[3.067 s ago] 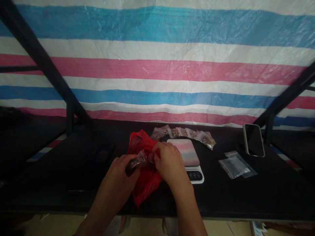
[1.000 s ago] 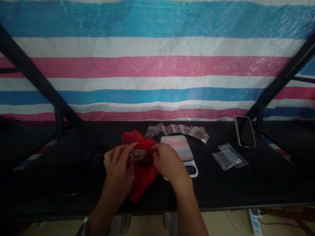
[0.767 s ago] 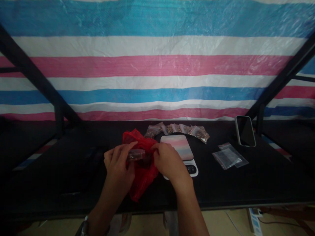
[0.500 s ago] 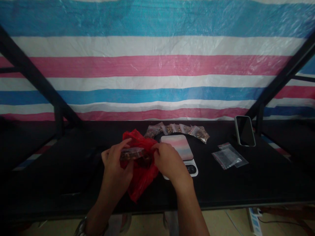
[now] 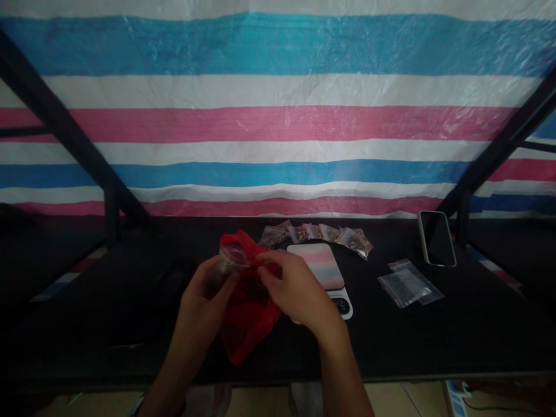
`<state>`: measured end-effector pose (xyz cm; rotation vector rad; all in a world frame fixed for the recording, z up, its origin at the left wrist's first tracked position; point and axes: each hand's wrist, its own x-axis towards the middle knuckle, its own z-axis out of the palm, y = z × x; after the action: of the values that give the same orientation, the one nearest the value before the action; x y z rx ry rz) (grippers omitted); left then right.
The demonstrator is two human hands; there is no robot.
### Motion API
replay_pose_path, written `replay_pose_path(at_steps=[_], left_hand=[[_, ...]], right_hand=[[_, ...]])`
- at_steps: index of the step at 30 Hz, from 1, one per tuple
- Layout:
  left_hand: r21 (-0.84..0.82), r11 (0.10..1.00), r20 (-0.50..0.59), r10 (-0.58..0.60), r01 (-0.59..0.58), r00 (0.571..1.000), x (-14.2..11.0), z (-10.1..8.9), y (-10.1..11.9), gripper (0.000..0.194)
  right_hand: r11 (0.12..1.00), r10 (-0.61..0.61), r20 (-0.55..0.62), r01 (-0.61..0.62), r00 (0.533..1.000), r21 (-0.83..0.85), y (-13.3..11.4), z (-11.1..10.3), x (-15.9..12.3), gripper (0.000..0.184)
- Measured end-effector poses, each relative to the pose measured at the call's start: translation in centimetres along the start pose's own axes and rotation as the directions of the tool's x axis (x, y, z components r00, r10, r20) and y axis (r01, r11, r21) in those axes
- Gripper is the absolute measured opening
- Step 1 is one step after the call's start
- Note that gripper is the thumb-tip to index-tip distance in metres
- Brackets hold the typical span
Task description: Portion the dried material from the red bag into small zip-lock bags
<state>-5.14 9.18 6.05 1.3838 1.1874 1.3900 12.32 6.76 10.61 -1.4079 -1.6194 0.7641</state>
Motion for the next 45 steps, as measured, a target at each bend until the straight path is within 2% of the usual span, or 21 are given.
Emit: replay_pose_path(at_steps=[3, 6, 9, 13, 16, 18, 20, 23, 30, 32, 38, 45], left_hand=[[-0.098, 0.993, 0.077, -0.057, 0.065, 0.995, -0.4, 0.6, 0.5, 0.038], [-0.087, 0.994, 0.146, -0.045, 0.058, 0.988, -0.9, 1.1, 0.3, 0.037], [0.023, 0.999, 0.156, 0.026, -0.03, 0.987, -1.2, 1.2, -0.2, 0.049], [0.192, 0.966, 0.06, 0.165, -0.174, 0.984, -0.9, 0.1, -0.6, 0.067], [0.33, 0.911, -0.001, 0.262, -0.247, 0.965, -0.4, -1.2, -0.5, 0.06], [0.375, 0.894, -0.033, 0.276, -0.244, 0.96, 0.0, -1.9, -0.5, 0.055], [0.394, 0.888, -0.046, 0.278, -0.239, 0.959, 0.2, -2.4, -0.7, 0.051], [0.409, 0.877, -0.043, 0.293, -0.25, 0.955, 0.4, -2.6, -1.0, 0.044], [0.353, 0.906, -0.152, 0.304, -0.236, 0.94, 0.4, -3.2, -1.9, 0.034], [0.351, 0.901, -0.195, 0.336, -0.255, 0.921, 0.4, -3.4, -2.1, 0.028], [0.39, 0.857, -0.285, 0.459, -0.335, 0.842, 0.3, -3.6, -1.6, 0.021], [0.454, 0.834, -0.314, 0.478, -0.312, 0.82, -0.2, -3.8, -1.7, 0.014]], right_hand=[[0.994, 0.012, 0.023, -0.015, 1.0, 0.11, -0.6, 0.7, 0.1, 0.028], [0.989, 0.07, -0.013, -0.067, 0.997, 0.134, -1.2, 1.1, 0.4, 0.024], [0.987, 0.063, -0.096, -0.048, 0.993, 0.151, -1.3, 0.6, 0.5, 0.021], [0.988, 0.055, -0.231, -0.02, 0.971, 0.151, -0.2, -2.1, 0.0, 0.03], [0.984, 0.173, -0.33, -0.153, 0.928, 0.086, 1.8, -4.8, -0.7, 0.036], [0.957, 0.248, -0.389, -0.286, 0.887, -0.041, 3.4, -6.2, -1.1, 0.035], [0.915, 0.274, -0.436, -0.372, 0.857, -0.158, 4.8, -6.8, -1.4, 0.031], [0.885, 0.263, -0.502, -0.413, 0.824, -0.214, 6.2, -7.0, -1.5, 0.027], [0.851, 0.244, -0.637, -0.477, 0.731, -0.222, 7.9, -7.7, -1.4, 0.044], [0.845, 0.258, -0.636, -0.49, 0.727, -0.217, 8.4, -8.0, -1.5, 0.045], [0.837, 0.296, -0.59, -0.502, 0.752, -0.22, 9.1, -8.4, -1.6, 0.04], [0.844, 0.318, -0.554, -0.496, 0.769, -0.204, 8.8, -8.3, -1.3, 0.036]])
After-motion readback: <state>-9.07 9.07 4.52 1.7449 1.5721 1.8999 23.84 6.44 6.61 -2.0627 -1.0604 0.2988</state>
